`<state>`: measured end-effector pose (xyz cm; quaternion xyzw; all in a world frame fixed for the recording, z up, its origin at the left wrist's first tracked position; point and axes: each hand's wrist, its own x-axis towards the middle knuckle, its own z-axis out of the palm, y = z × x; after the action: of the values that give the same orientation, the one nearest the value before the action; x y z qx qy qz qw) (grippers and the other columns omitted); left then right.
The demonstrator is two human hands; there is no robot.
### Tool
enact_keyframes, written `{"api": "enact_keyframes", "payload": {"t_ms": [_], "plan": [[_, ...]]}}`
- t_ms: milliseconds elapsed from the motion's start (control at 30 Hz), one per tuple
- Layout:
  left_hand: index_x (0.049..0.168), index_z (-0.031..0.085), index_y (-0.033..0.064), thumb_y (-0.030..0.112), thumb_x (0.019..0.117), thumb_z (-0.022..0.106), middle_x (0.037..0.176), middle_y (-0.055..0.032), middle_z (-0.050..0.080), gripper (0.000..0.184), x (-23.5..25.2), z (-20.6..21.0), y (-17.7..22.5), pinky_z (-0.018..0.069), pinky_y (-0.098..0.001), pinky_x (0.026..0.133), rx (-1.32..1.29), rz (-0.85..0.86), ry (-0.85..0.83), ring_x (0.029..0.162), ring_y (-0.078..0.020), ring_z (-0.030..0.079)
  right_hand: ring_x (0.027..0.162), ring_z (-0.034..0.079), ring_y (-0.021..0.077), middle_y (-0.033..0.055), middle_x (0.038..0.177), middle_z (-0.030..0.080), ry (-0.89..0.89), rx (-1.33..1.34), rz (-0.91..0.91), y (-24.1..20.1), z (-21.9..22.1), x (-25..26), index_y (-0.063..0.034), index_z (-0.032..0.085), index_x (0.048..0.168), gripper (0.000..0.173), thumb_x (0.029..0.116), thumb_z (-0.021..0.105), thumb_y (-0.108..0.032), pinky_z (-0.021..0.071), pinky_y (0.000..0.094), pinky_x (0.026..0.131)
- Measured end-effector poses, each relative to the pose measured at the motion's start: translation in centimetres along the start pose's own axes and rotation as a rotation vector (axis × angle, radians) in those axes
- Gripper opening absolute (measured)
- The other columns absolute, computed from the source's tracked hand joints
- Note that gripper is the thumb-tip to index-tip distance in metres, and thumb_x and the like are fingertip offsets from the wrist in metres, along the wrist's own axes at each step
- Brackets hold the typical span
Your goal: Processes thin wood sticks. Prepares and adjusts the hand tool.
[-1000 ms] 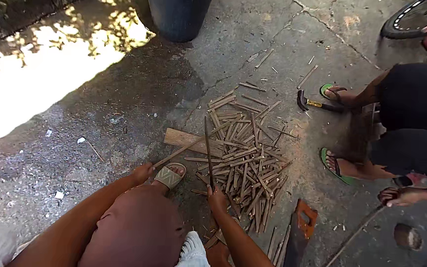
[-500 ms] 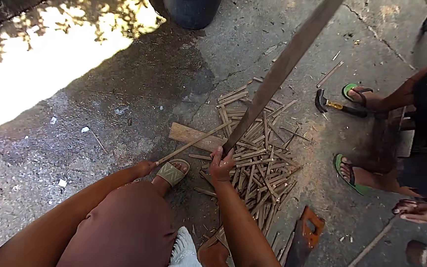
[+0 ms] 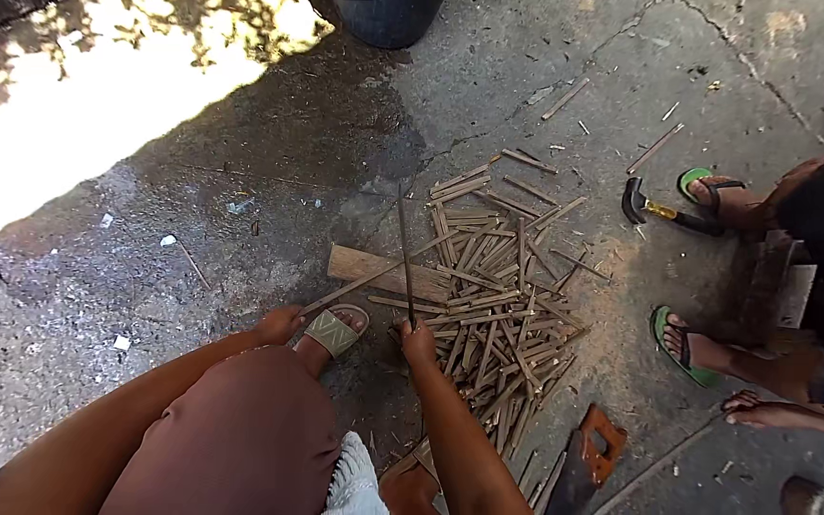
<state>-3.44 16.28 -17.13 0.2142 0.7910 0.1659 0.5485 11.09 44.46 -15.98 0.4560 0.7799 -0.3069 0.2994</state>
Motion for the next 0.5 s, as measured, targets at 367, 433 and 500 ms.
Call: {"api": "enact_keyframes", "payload": {"t_ms": [367, 433, 500], "plan": [[0.116, 0.056, -0.0122, 0.039, 0.1137, 0.035, 0.105, -0.0317, 0.060, 0.055, 0.7, -0.2, -0.6, 0.0452, -0.0585, 0.094, -0.038, -0.040, -0.091, 0.101, -0.0440, 0.060, 0.109, 0.069, 0.0375, 0.0245, 0.113, 0.070, -0.013, -0.017, -0.010, 1.1, -0.7, -0.2, 0.0014, 0.063, 0.126, 0.048, 0.1124, 0.040, -0.039, 0.0518, 0.0553, 0.096], [0.116, 0.056, -0.0131, 0.038, 0.1145, 0.030, 0.109, -0.0331, 0.060, 0.057, 0.8, -0.2, -0.4, 0.0443, -0.0599, 0.096, -0.001, -0.038, -0.113, 0.106, -0.0455, 0.060, 0.109, 0.069, 0.0370, 0.0240, 0.113, 0.070, -0.014, -0.017, -0.005, 0.8, -0.7, -0.4, 0.0016, 0.063, 0.125, 0.048, 0.1124, 0.040, -0.039, 0.0522, 0.0548, 0.095], [0.119, 0.056, -0.0148, 0.037, 0.1153, 0.022, 0.116, -0.0357, 0.060, 0.062, 0.8, -0.2, 0.0, 0.0418, -0.0613, 0.101, 0.008, -0.034, -0.134, 0.114, -0.0475, 0.059, 0.108, 0.069, 0.0364, 0.0234, 0.111, 0.070, -0.013, -0.024, -0.012, 0.2, -1.0, -0.6, 0.0013, 0.063, 0.123, 0.048, 0.1123, 0.040, -0.040, 0.0522, 0.0545, 0.094]]}}
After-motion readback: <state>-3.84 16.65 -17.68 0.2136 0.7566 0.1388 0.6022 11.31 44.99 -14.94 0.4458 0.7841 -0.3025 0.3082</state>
